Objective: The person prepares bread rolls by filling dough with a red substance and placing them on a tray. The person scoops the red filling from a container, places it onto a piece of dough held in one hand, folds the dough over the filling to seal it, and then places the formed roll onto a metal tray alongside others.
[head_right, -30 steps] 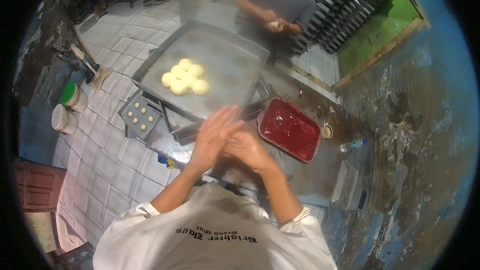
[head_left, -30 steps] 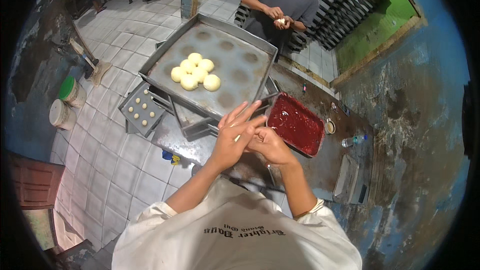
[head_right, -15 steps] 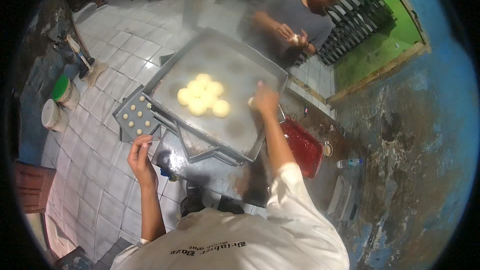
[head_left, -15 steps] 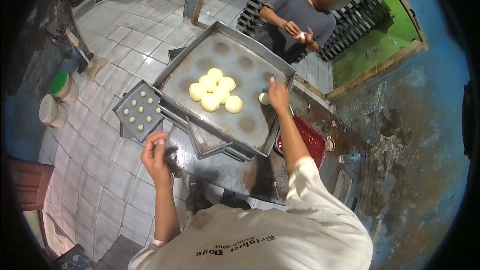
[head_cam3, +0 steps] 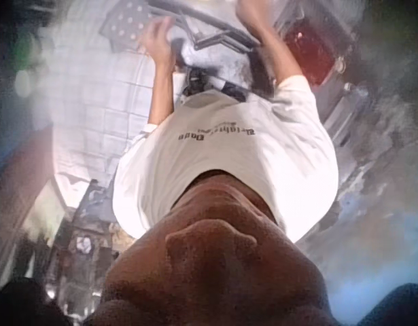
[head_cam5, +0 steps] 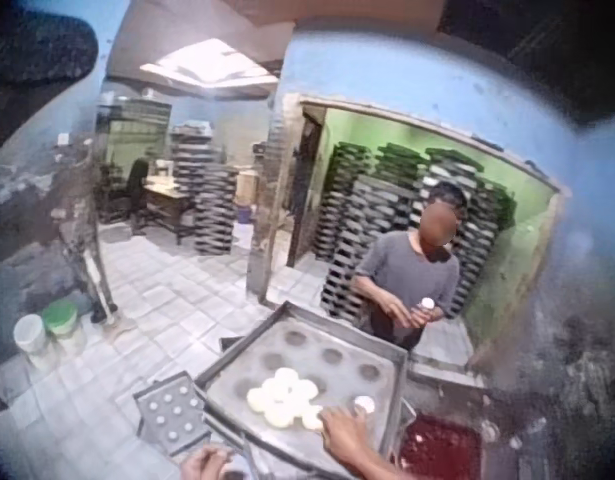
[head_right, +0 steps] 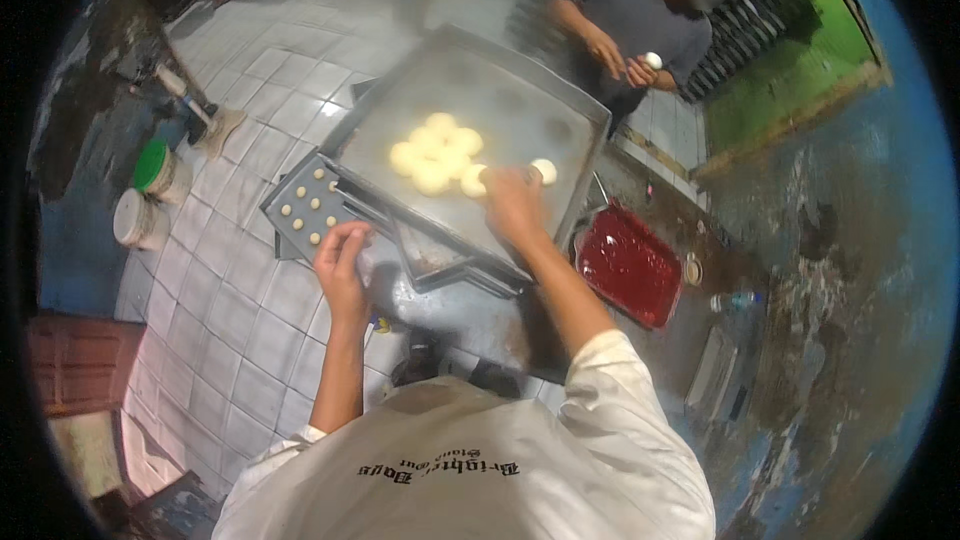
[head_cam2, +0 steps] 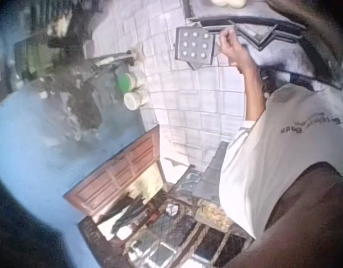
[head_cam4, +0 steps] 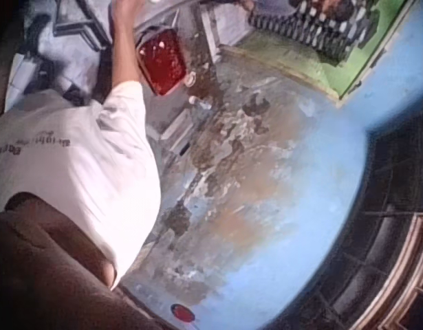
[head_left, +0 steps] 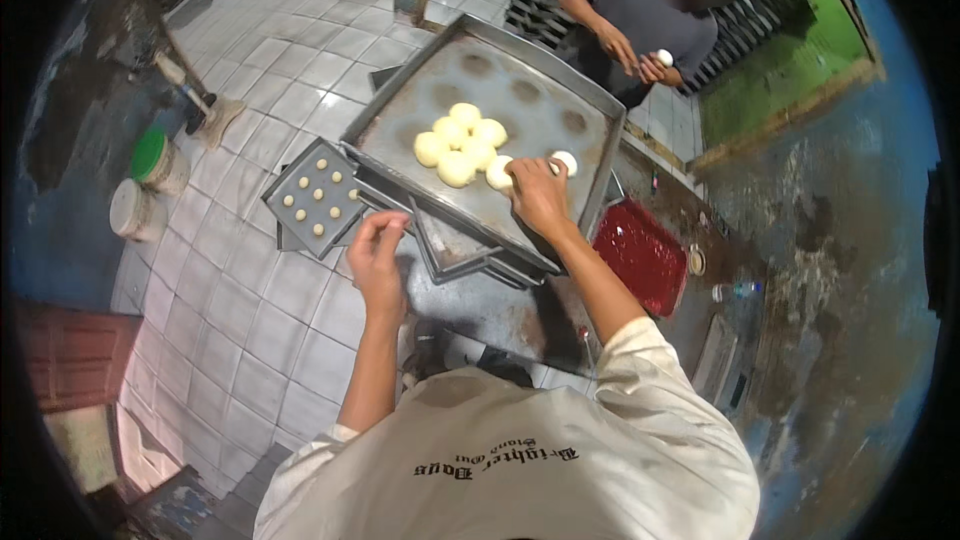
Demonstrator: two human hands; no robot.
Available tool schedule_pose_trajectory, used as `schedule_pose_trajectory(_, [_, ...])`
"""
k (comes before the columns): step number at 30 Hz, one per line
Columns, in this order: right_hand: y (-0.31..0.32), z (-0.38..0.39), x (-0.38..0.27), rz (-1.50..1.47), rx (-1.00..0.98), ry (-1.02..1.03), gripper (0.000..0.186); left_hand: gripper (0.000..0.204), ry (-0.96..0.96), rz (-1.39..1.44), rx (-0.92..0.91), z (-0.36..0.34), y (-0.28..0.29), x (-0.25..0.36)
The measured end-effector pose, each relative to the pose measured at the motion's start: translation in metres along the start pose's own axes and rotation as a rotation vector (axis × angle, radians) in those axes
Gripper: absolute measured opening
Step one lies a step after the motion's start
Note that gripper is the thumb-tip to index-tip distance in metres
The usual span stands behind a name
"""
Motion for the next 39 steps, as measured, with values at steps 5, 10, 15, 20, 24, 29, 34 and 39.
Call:
schedule_pose_trajectory(5, [0.063,0.025,-0.004,-0.256,0.112,-0.299,0.022,0.014,-0.074,-0.171,-0.344,0.008,-0.072,0.009])
schedule_pose_trajectory(10, [0.131,0.112,0.019,-0.788,0.320,-0.567,0.026,0.025,-0.084,-0.291,-0.761,0.047,-0.171,-0.009])
schedule_pose_trajectory(15, [0.125,0.204,0.031,-0.803,0.675,-0.924,0.026,0.031,-0.145,-0.224,-0.958,0.134,-0.231,-0.047])
schedule_pose_trajectory(20, [0.038,0.319,0.051,-0.333,0.633,-0.978,0.034,0.027,1.066,0.159,-0.842,0.196,-0.225,-0.135])
schedule_pose_trajectory(24, [-0.025,0.424,0.093,-1.206,0.371,-1.386,0.039,0.041,1.312,0.342,-0.631,0.201,-0.220,-0.164])
schedule_pose_trajectory(29, [-0.044,0.468,0.103,0.154,-0.014,-0.891,0.026,0.035,1.042,-0.071,-0.595,0.201,-0.219,-0.198])
schedule_pose_trajectory(34, [-0.035,0.466,0.140,-0.355,-0.293,-1.131,0.013,0.023,1.042,-0.127,-0.228,0.207,-0.224,-0.207])
schedule_pose_trajectory(39, [0.016,0.376,0.254,-0.161,-0.075,-0.646,0.010,0.039,1.030,0.051,-0.218,0.217,-0.225,-0.208])
Point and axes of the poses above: each hand's wrist, its own z-axis away from the middle knuckle, its own y-axis out of the back of the hand, x = y × z, the point moved 2 cm from there along -z, towards the middle knuckle, and after that the axes turned 4 degrees about x, right-handed, at the moved point
